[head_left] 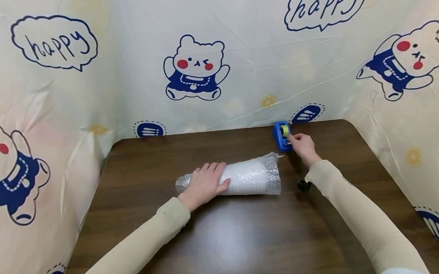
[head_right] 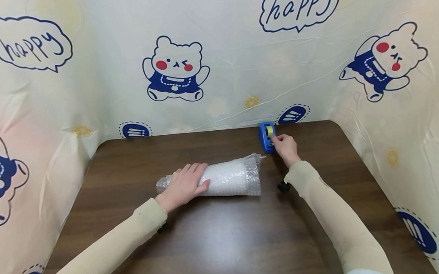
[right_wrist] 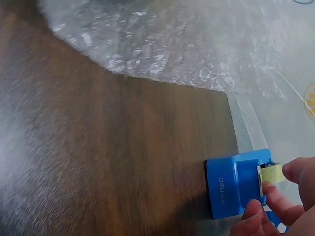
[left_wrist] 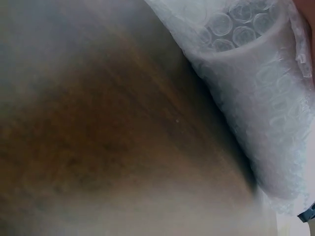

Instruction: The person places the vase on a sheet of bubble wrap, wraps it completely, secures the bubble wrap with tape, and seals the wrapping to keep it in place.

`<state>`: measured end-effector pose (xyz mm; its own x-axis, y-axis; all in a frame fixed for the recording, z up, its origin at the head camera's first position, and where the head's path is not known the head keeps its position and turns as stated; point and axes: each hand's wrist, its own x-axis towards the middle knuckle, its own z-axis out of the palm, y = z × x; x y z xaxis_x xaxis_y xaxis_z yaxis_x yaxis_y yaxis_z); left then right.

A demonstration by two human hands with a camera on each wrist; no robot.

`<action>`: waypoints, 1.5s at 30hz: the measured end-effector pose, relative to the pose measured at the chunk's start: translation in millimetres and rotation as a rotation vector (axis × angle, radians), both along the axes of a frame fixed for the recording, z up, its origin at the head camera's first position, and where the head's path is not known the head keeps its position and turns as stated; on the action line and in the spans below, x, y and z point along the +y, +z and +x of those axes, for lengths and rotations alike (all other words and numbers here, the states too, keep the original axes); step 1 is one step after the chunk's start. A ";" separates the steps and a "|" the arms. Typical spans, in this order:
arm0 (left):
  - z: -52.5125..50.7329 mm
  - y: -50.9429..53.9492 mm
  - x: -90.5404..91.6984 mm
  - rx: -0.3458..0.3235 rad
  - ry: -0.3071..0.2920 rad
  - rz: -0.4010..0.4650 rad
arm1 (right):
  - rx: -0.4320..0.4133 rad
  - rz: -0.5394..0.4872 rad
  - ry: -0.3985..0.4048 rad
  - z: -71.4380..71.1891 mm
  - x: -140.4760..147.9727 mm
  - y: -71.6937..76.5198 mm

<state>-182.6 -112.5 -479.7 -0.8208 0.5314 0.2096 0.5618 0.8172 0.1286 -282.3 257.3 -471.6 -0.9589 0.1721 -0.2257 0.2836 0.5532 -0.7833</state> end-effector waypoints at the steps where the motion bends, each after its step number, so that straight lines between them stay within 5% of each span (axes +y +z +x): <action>1: 0.6 0.1 0.4 0.002 0.004 0.001 | -0.011 -0.022 -0.008 -0.9 0.3 0.2; 12: 0.4 0.2 2.3 0.035 0.004 0.039 | -0.046 -0.137 -0.091 -2.5 3.7 0.2; 22: -0.1 0.5 2.3 0.027 0.020 0.041 | -0.036 -0.500 -0.252 1.9 -9.6 -2.6; 33: 0.7 -2.2 4.3 0.060 0.012 0.046 | 0.106 -0.457 -0.313 8.7 -17.8 -14.5; 45: -1.2 -3.8 1.8 0.089 0.015 0.042 | 0.150 -0.698 -0.421 21.1 -30.9 -18.3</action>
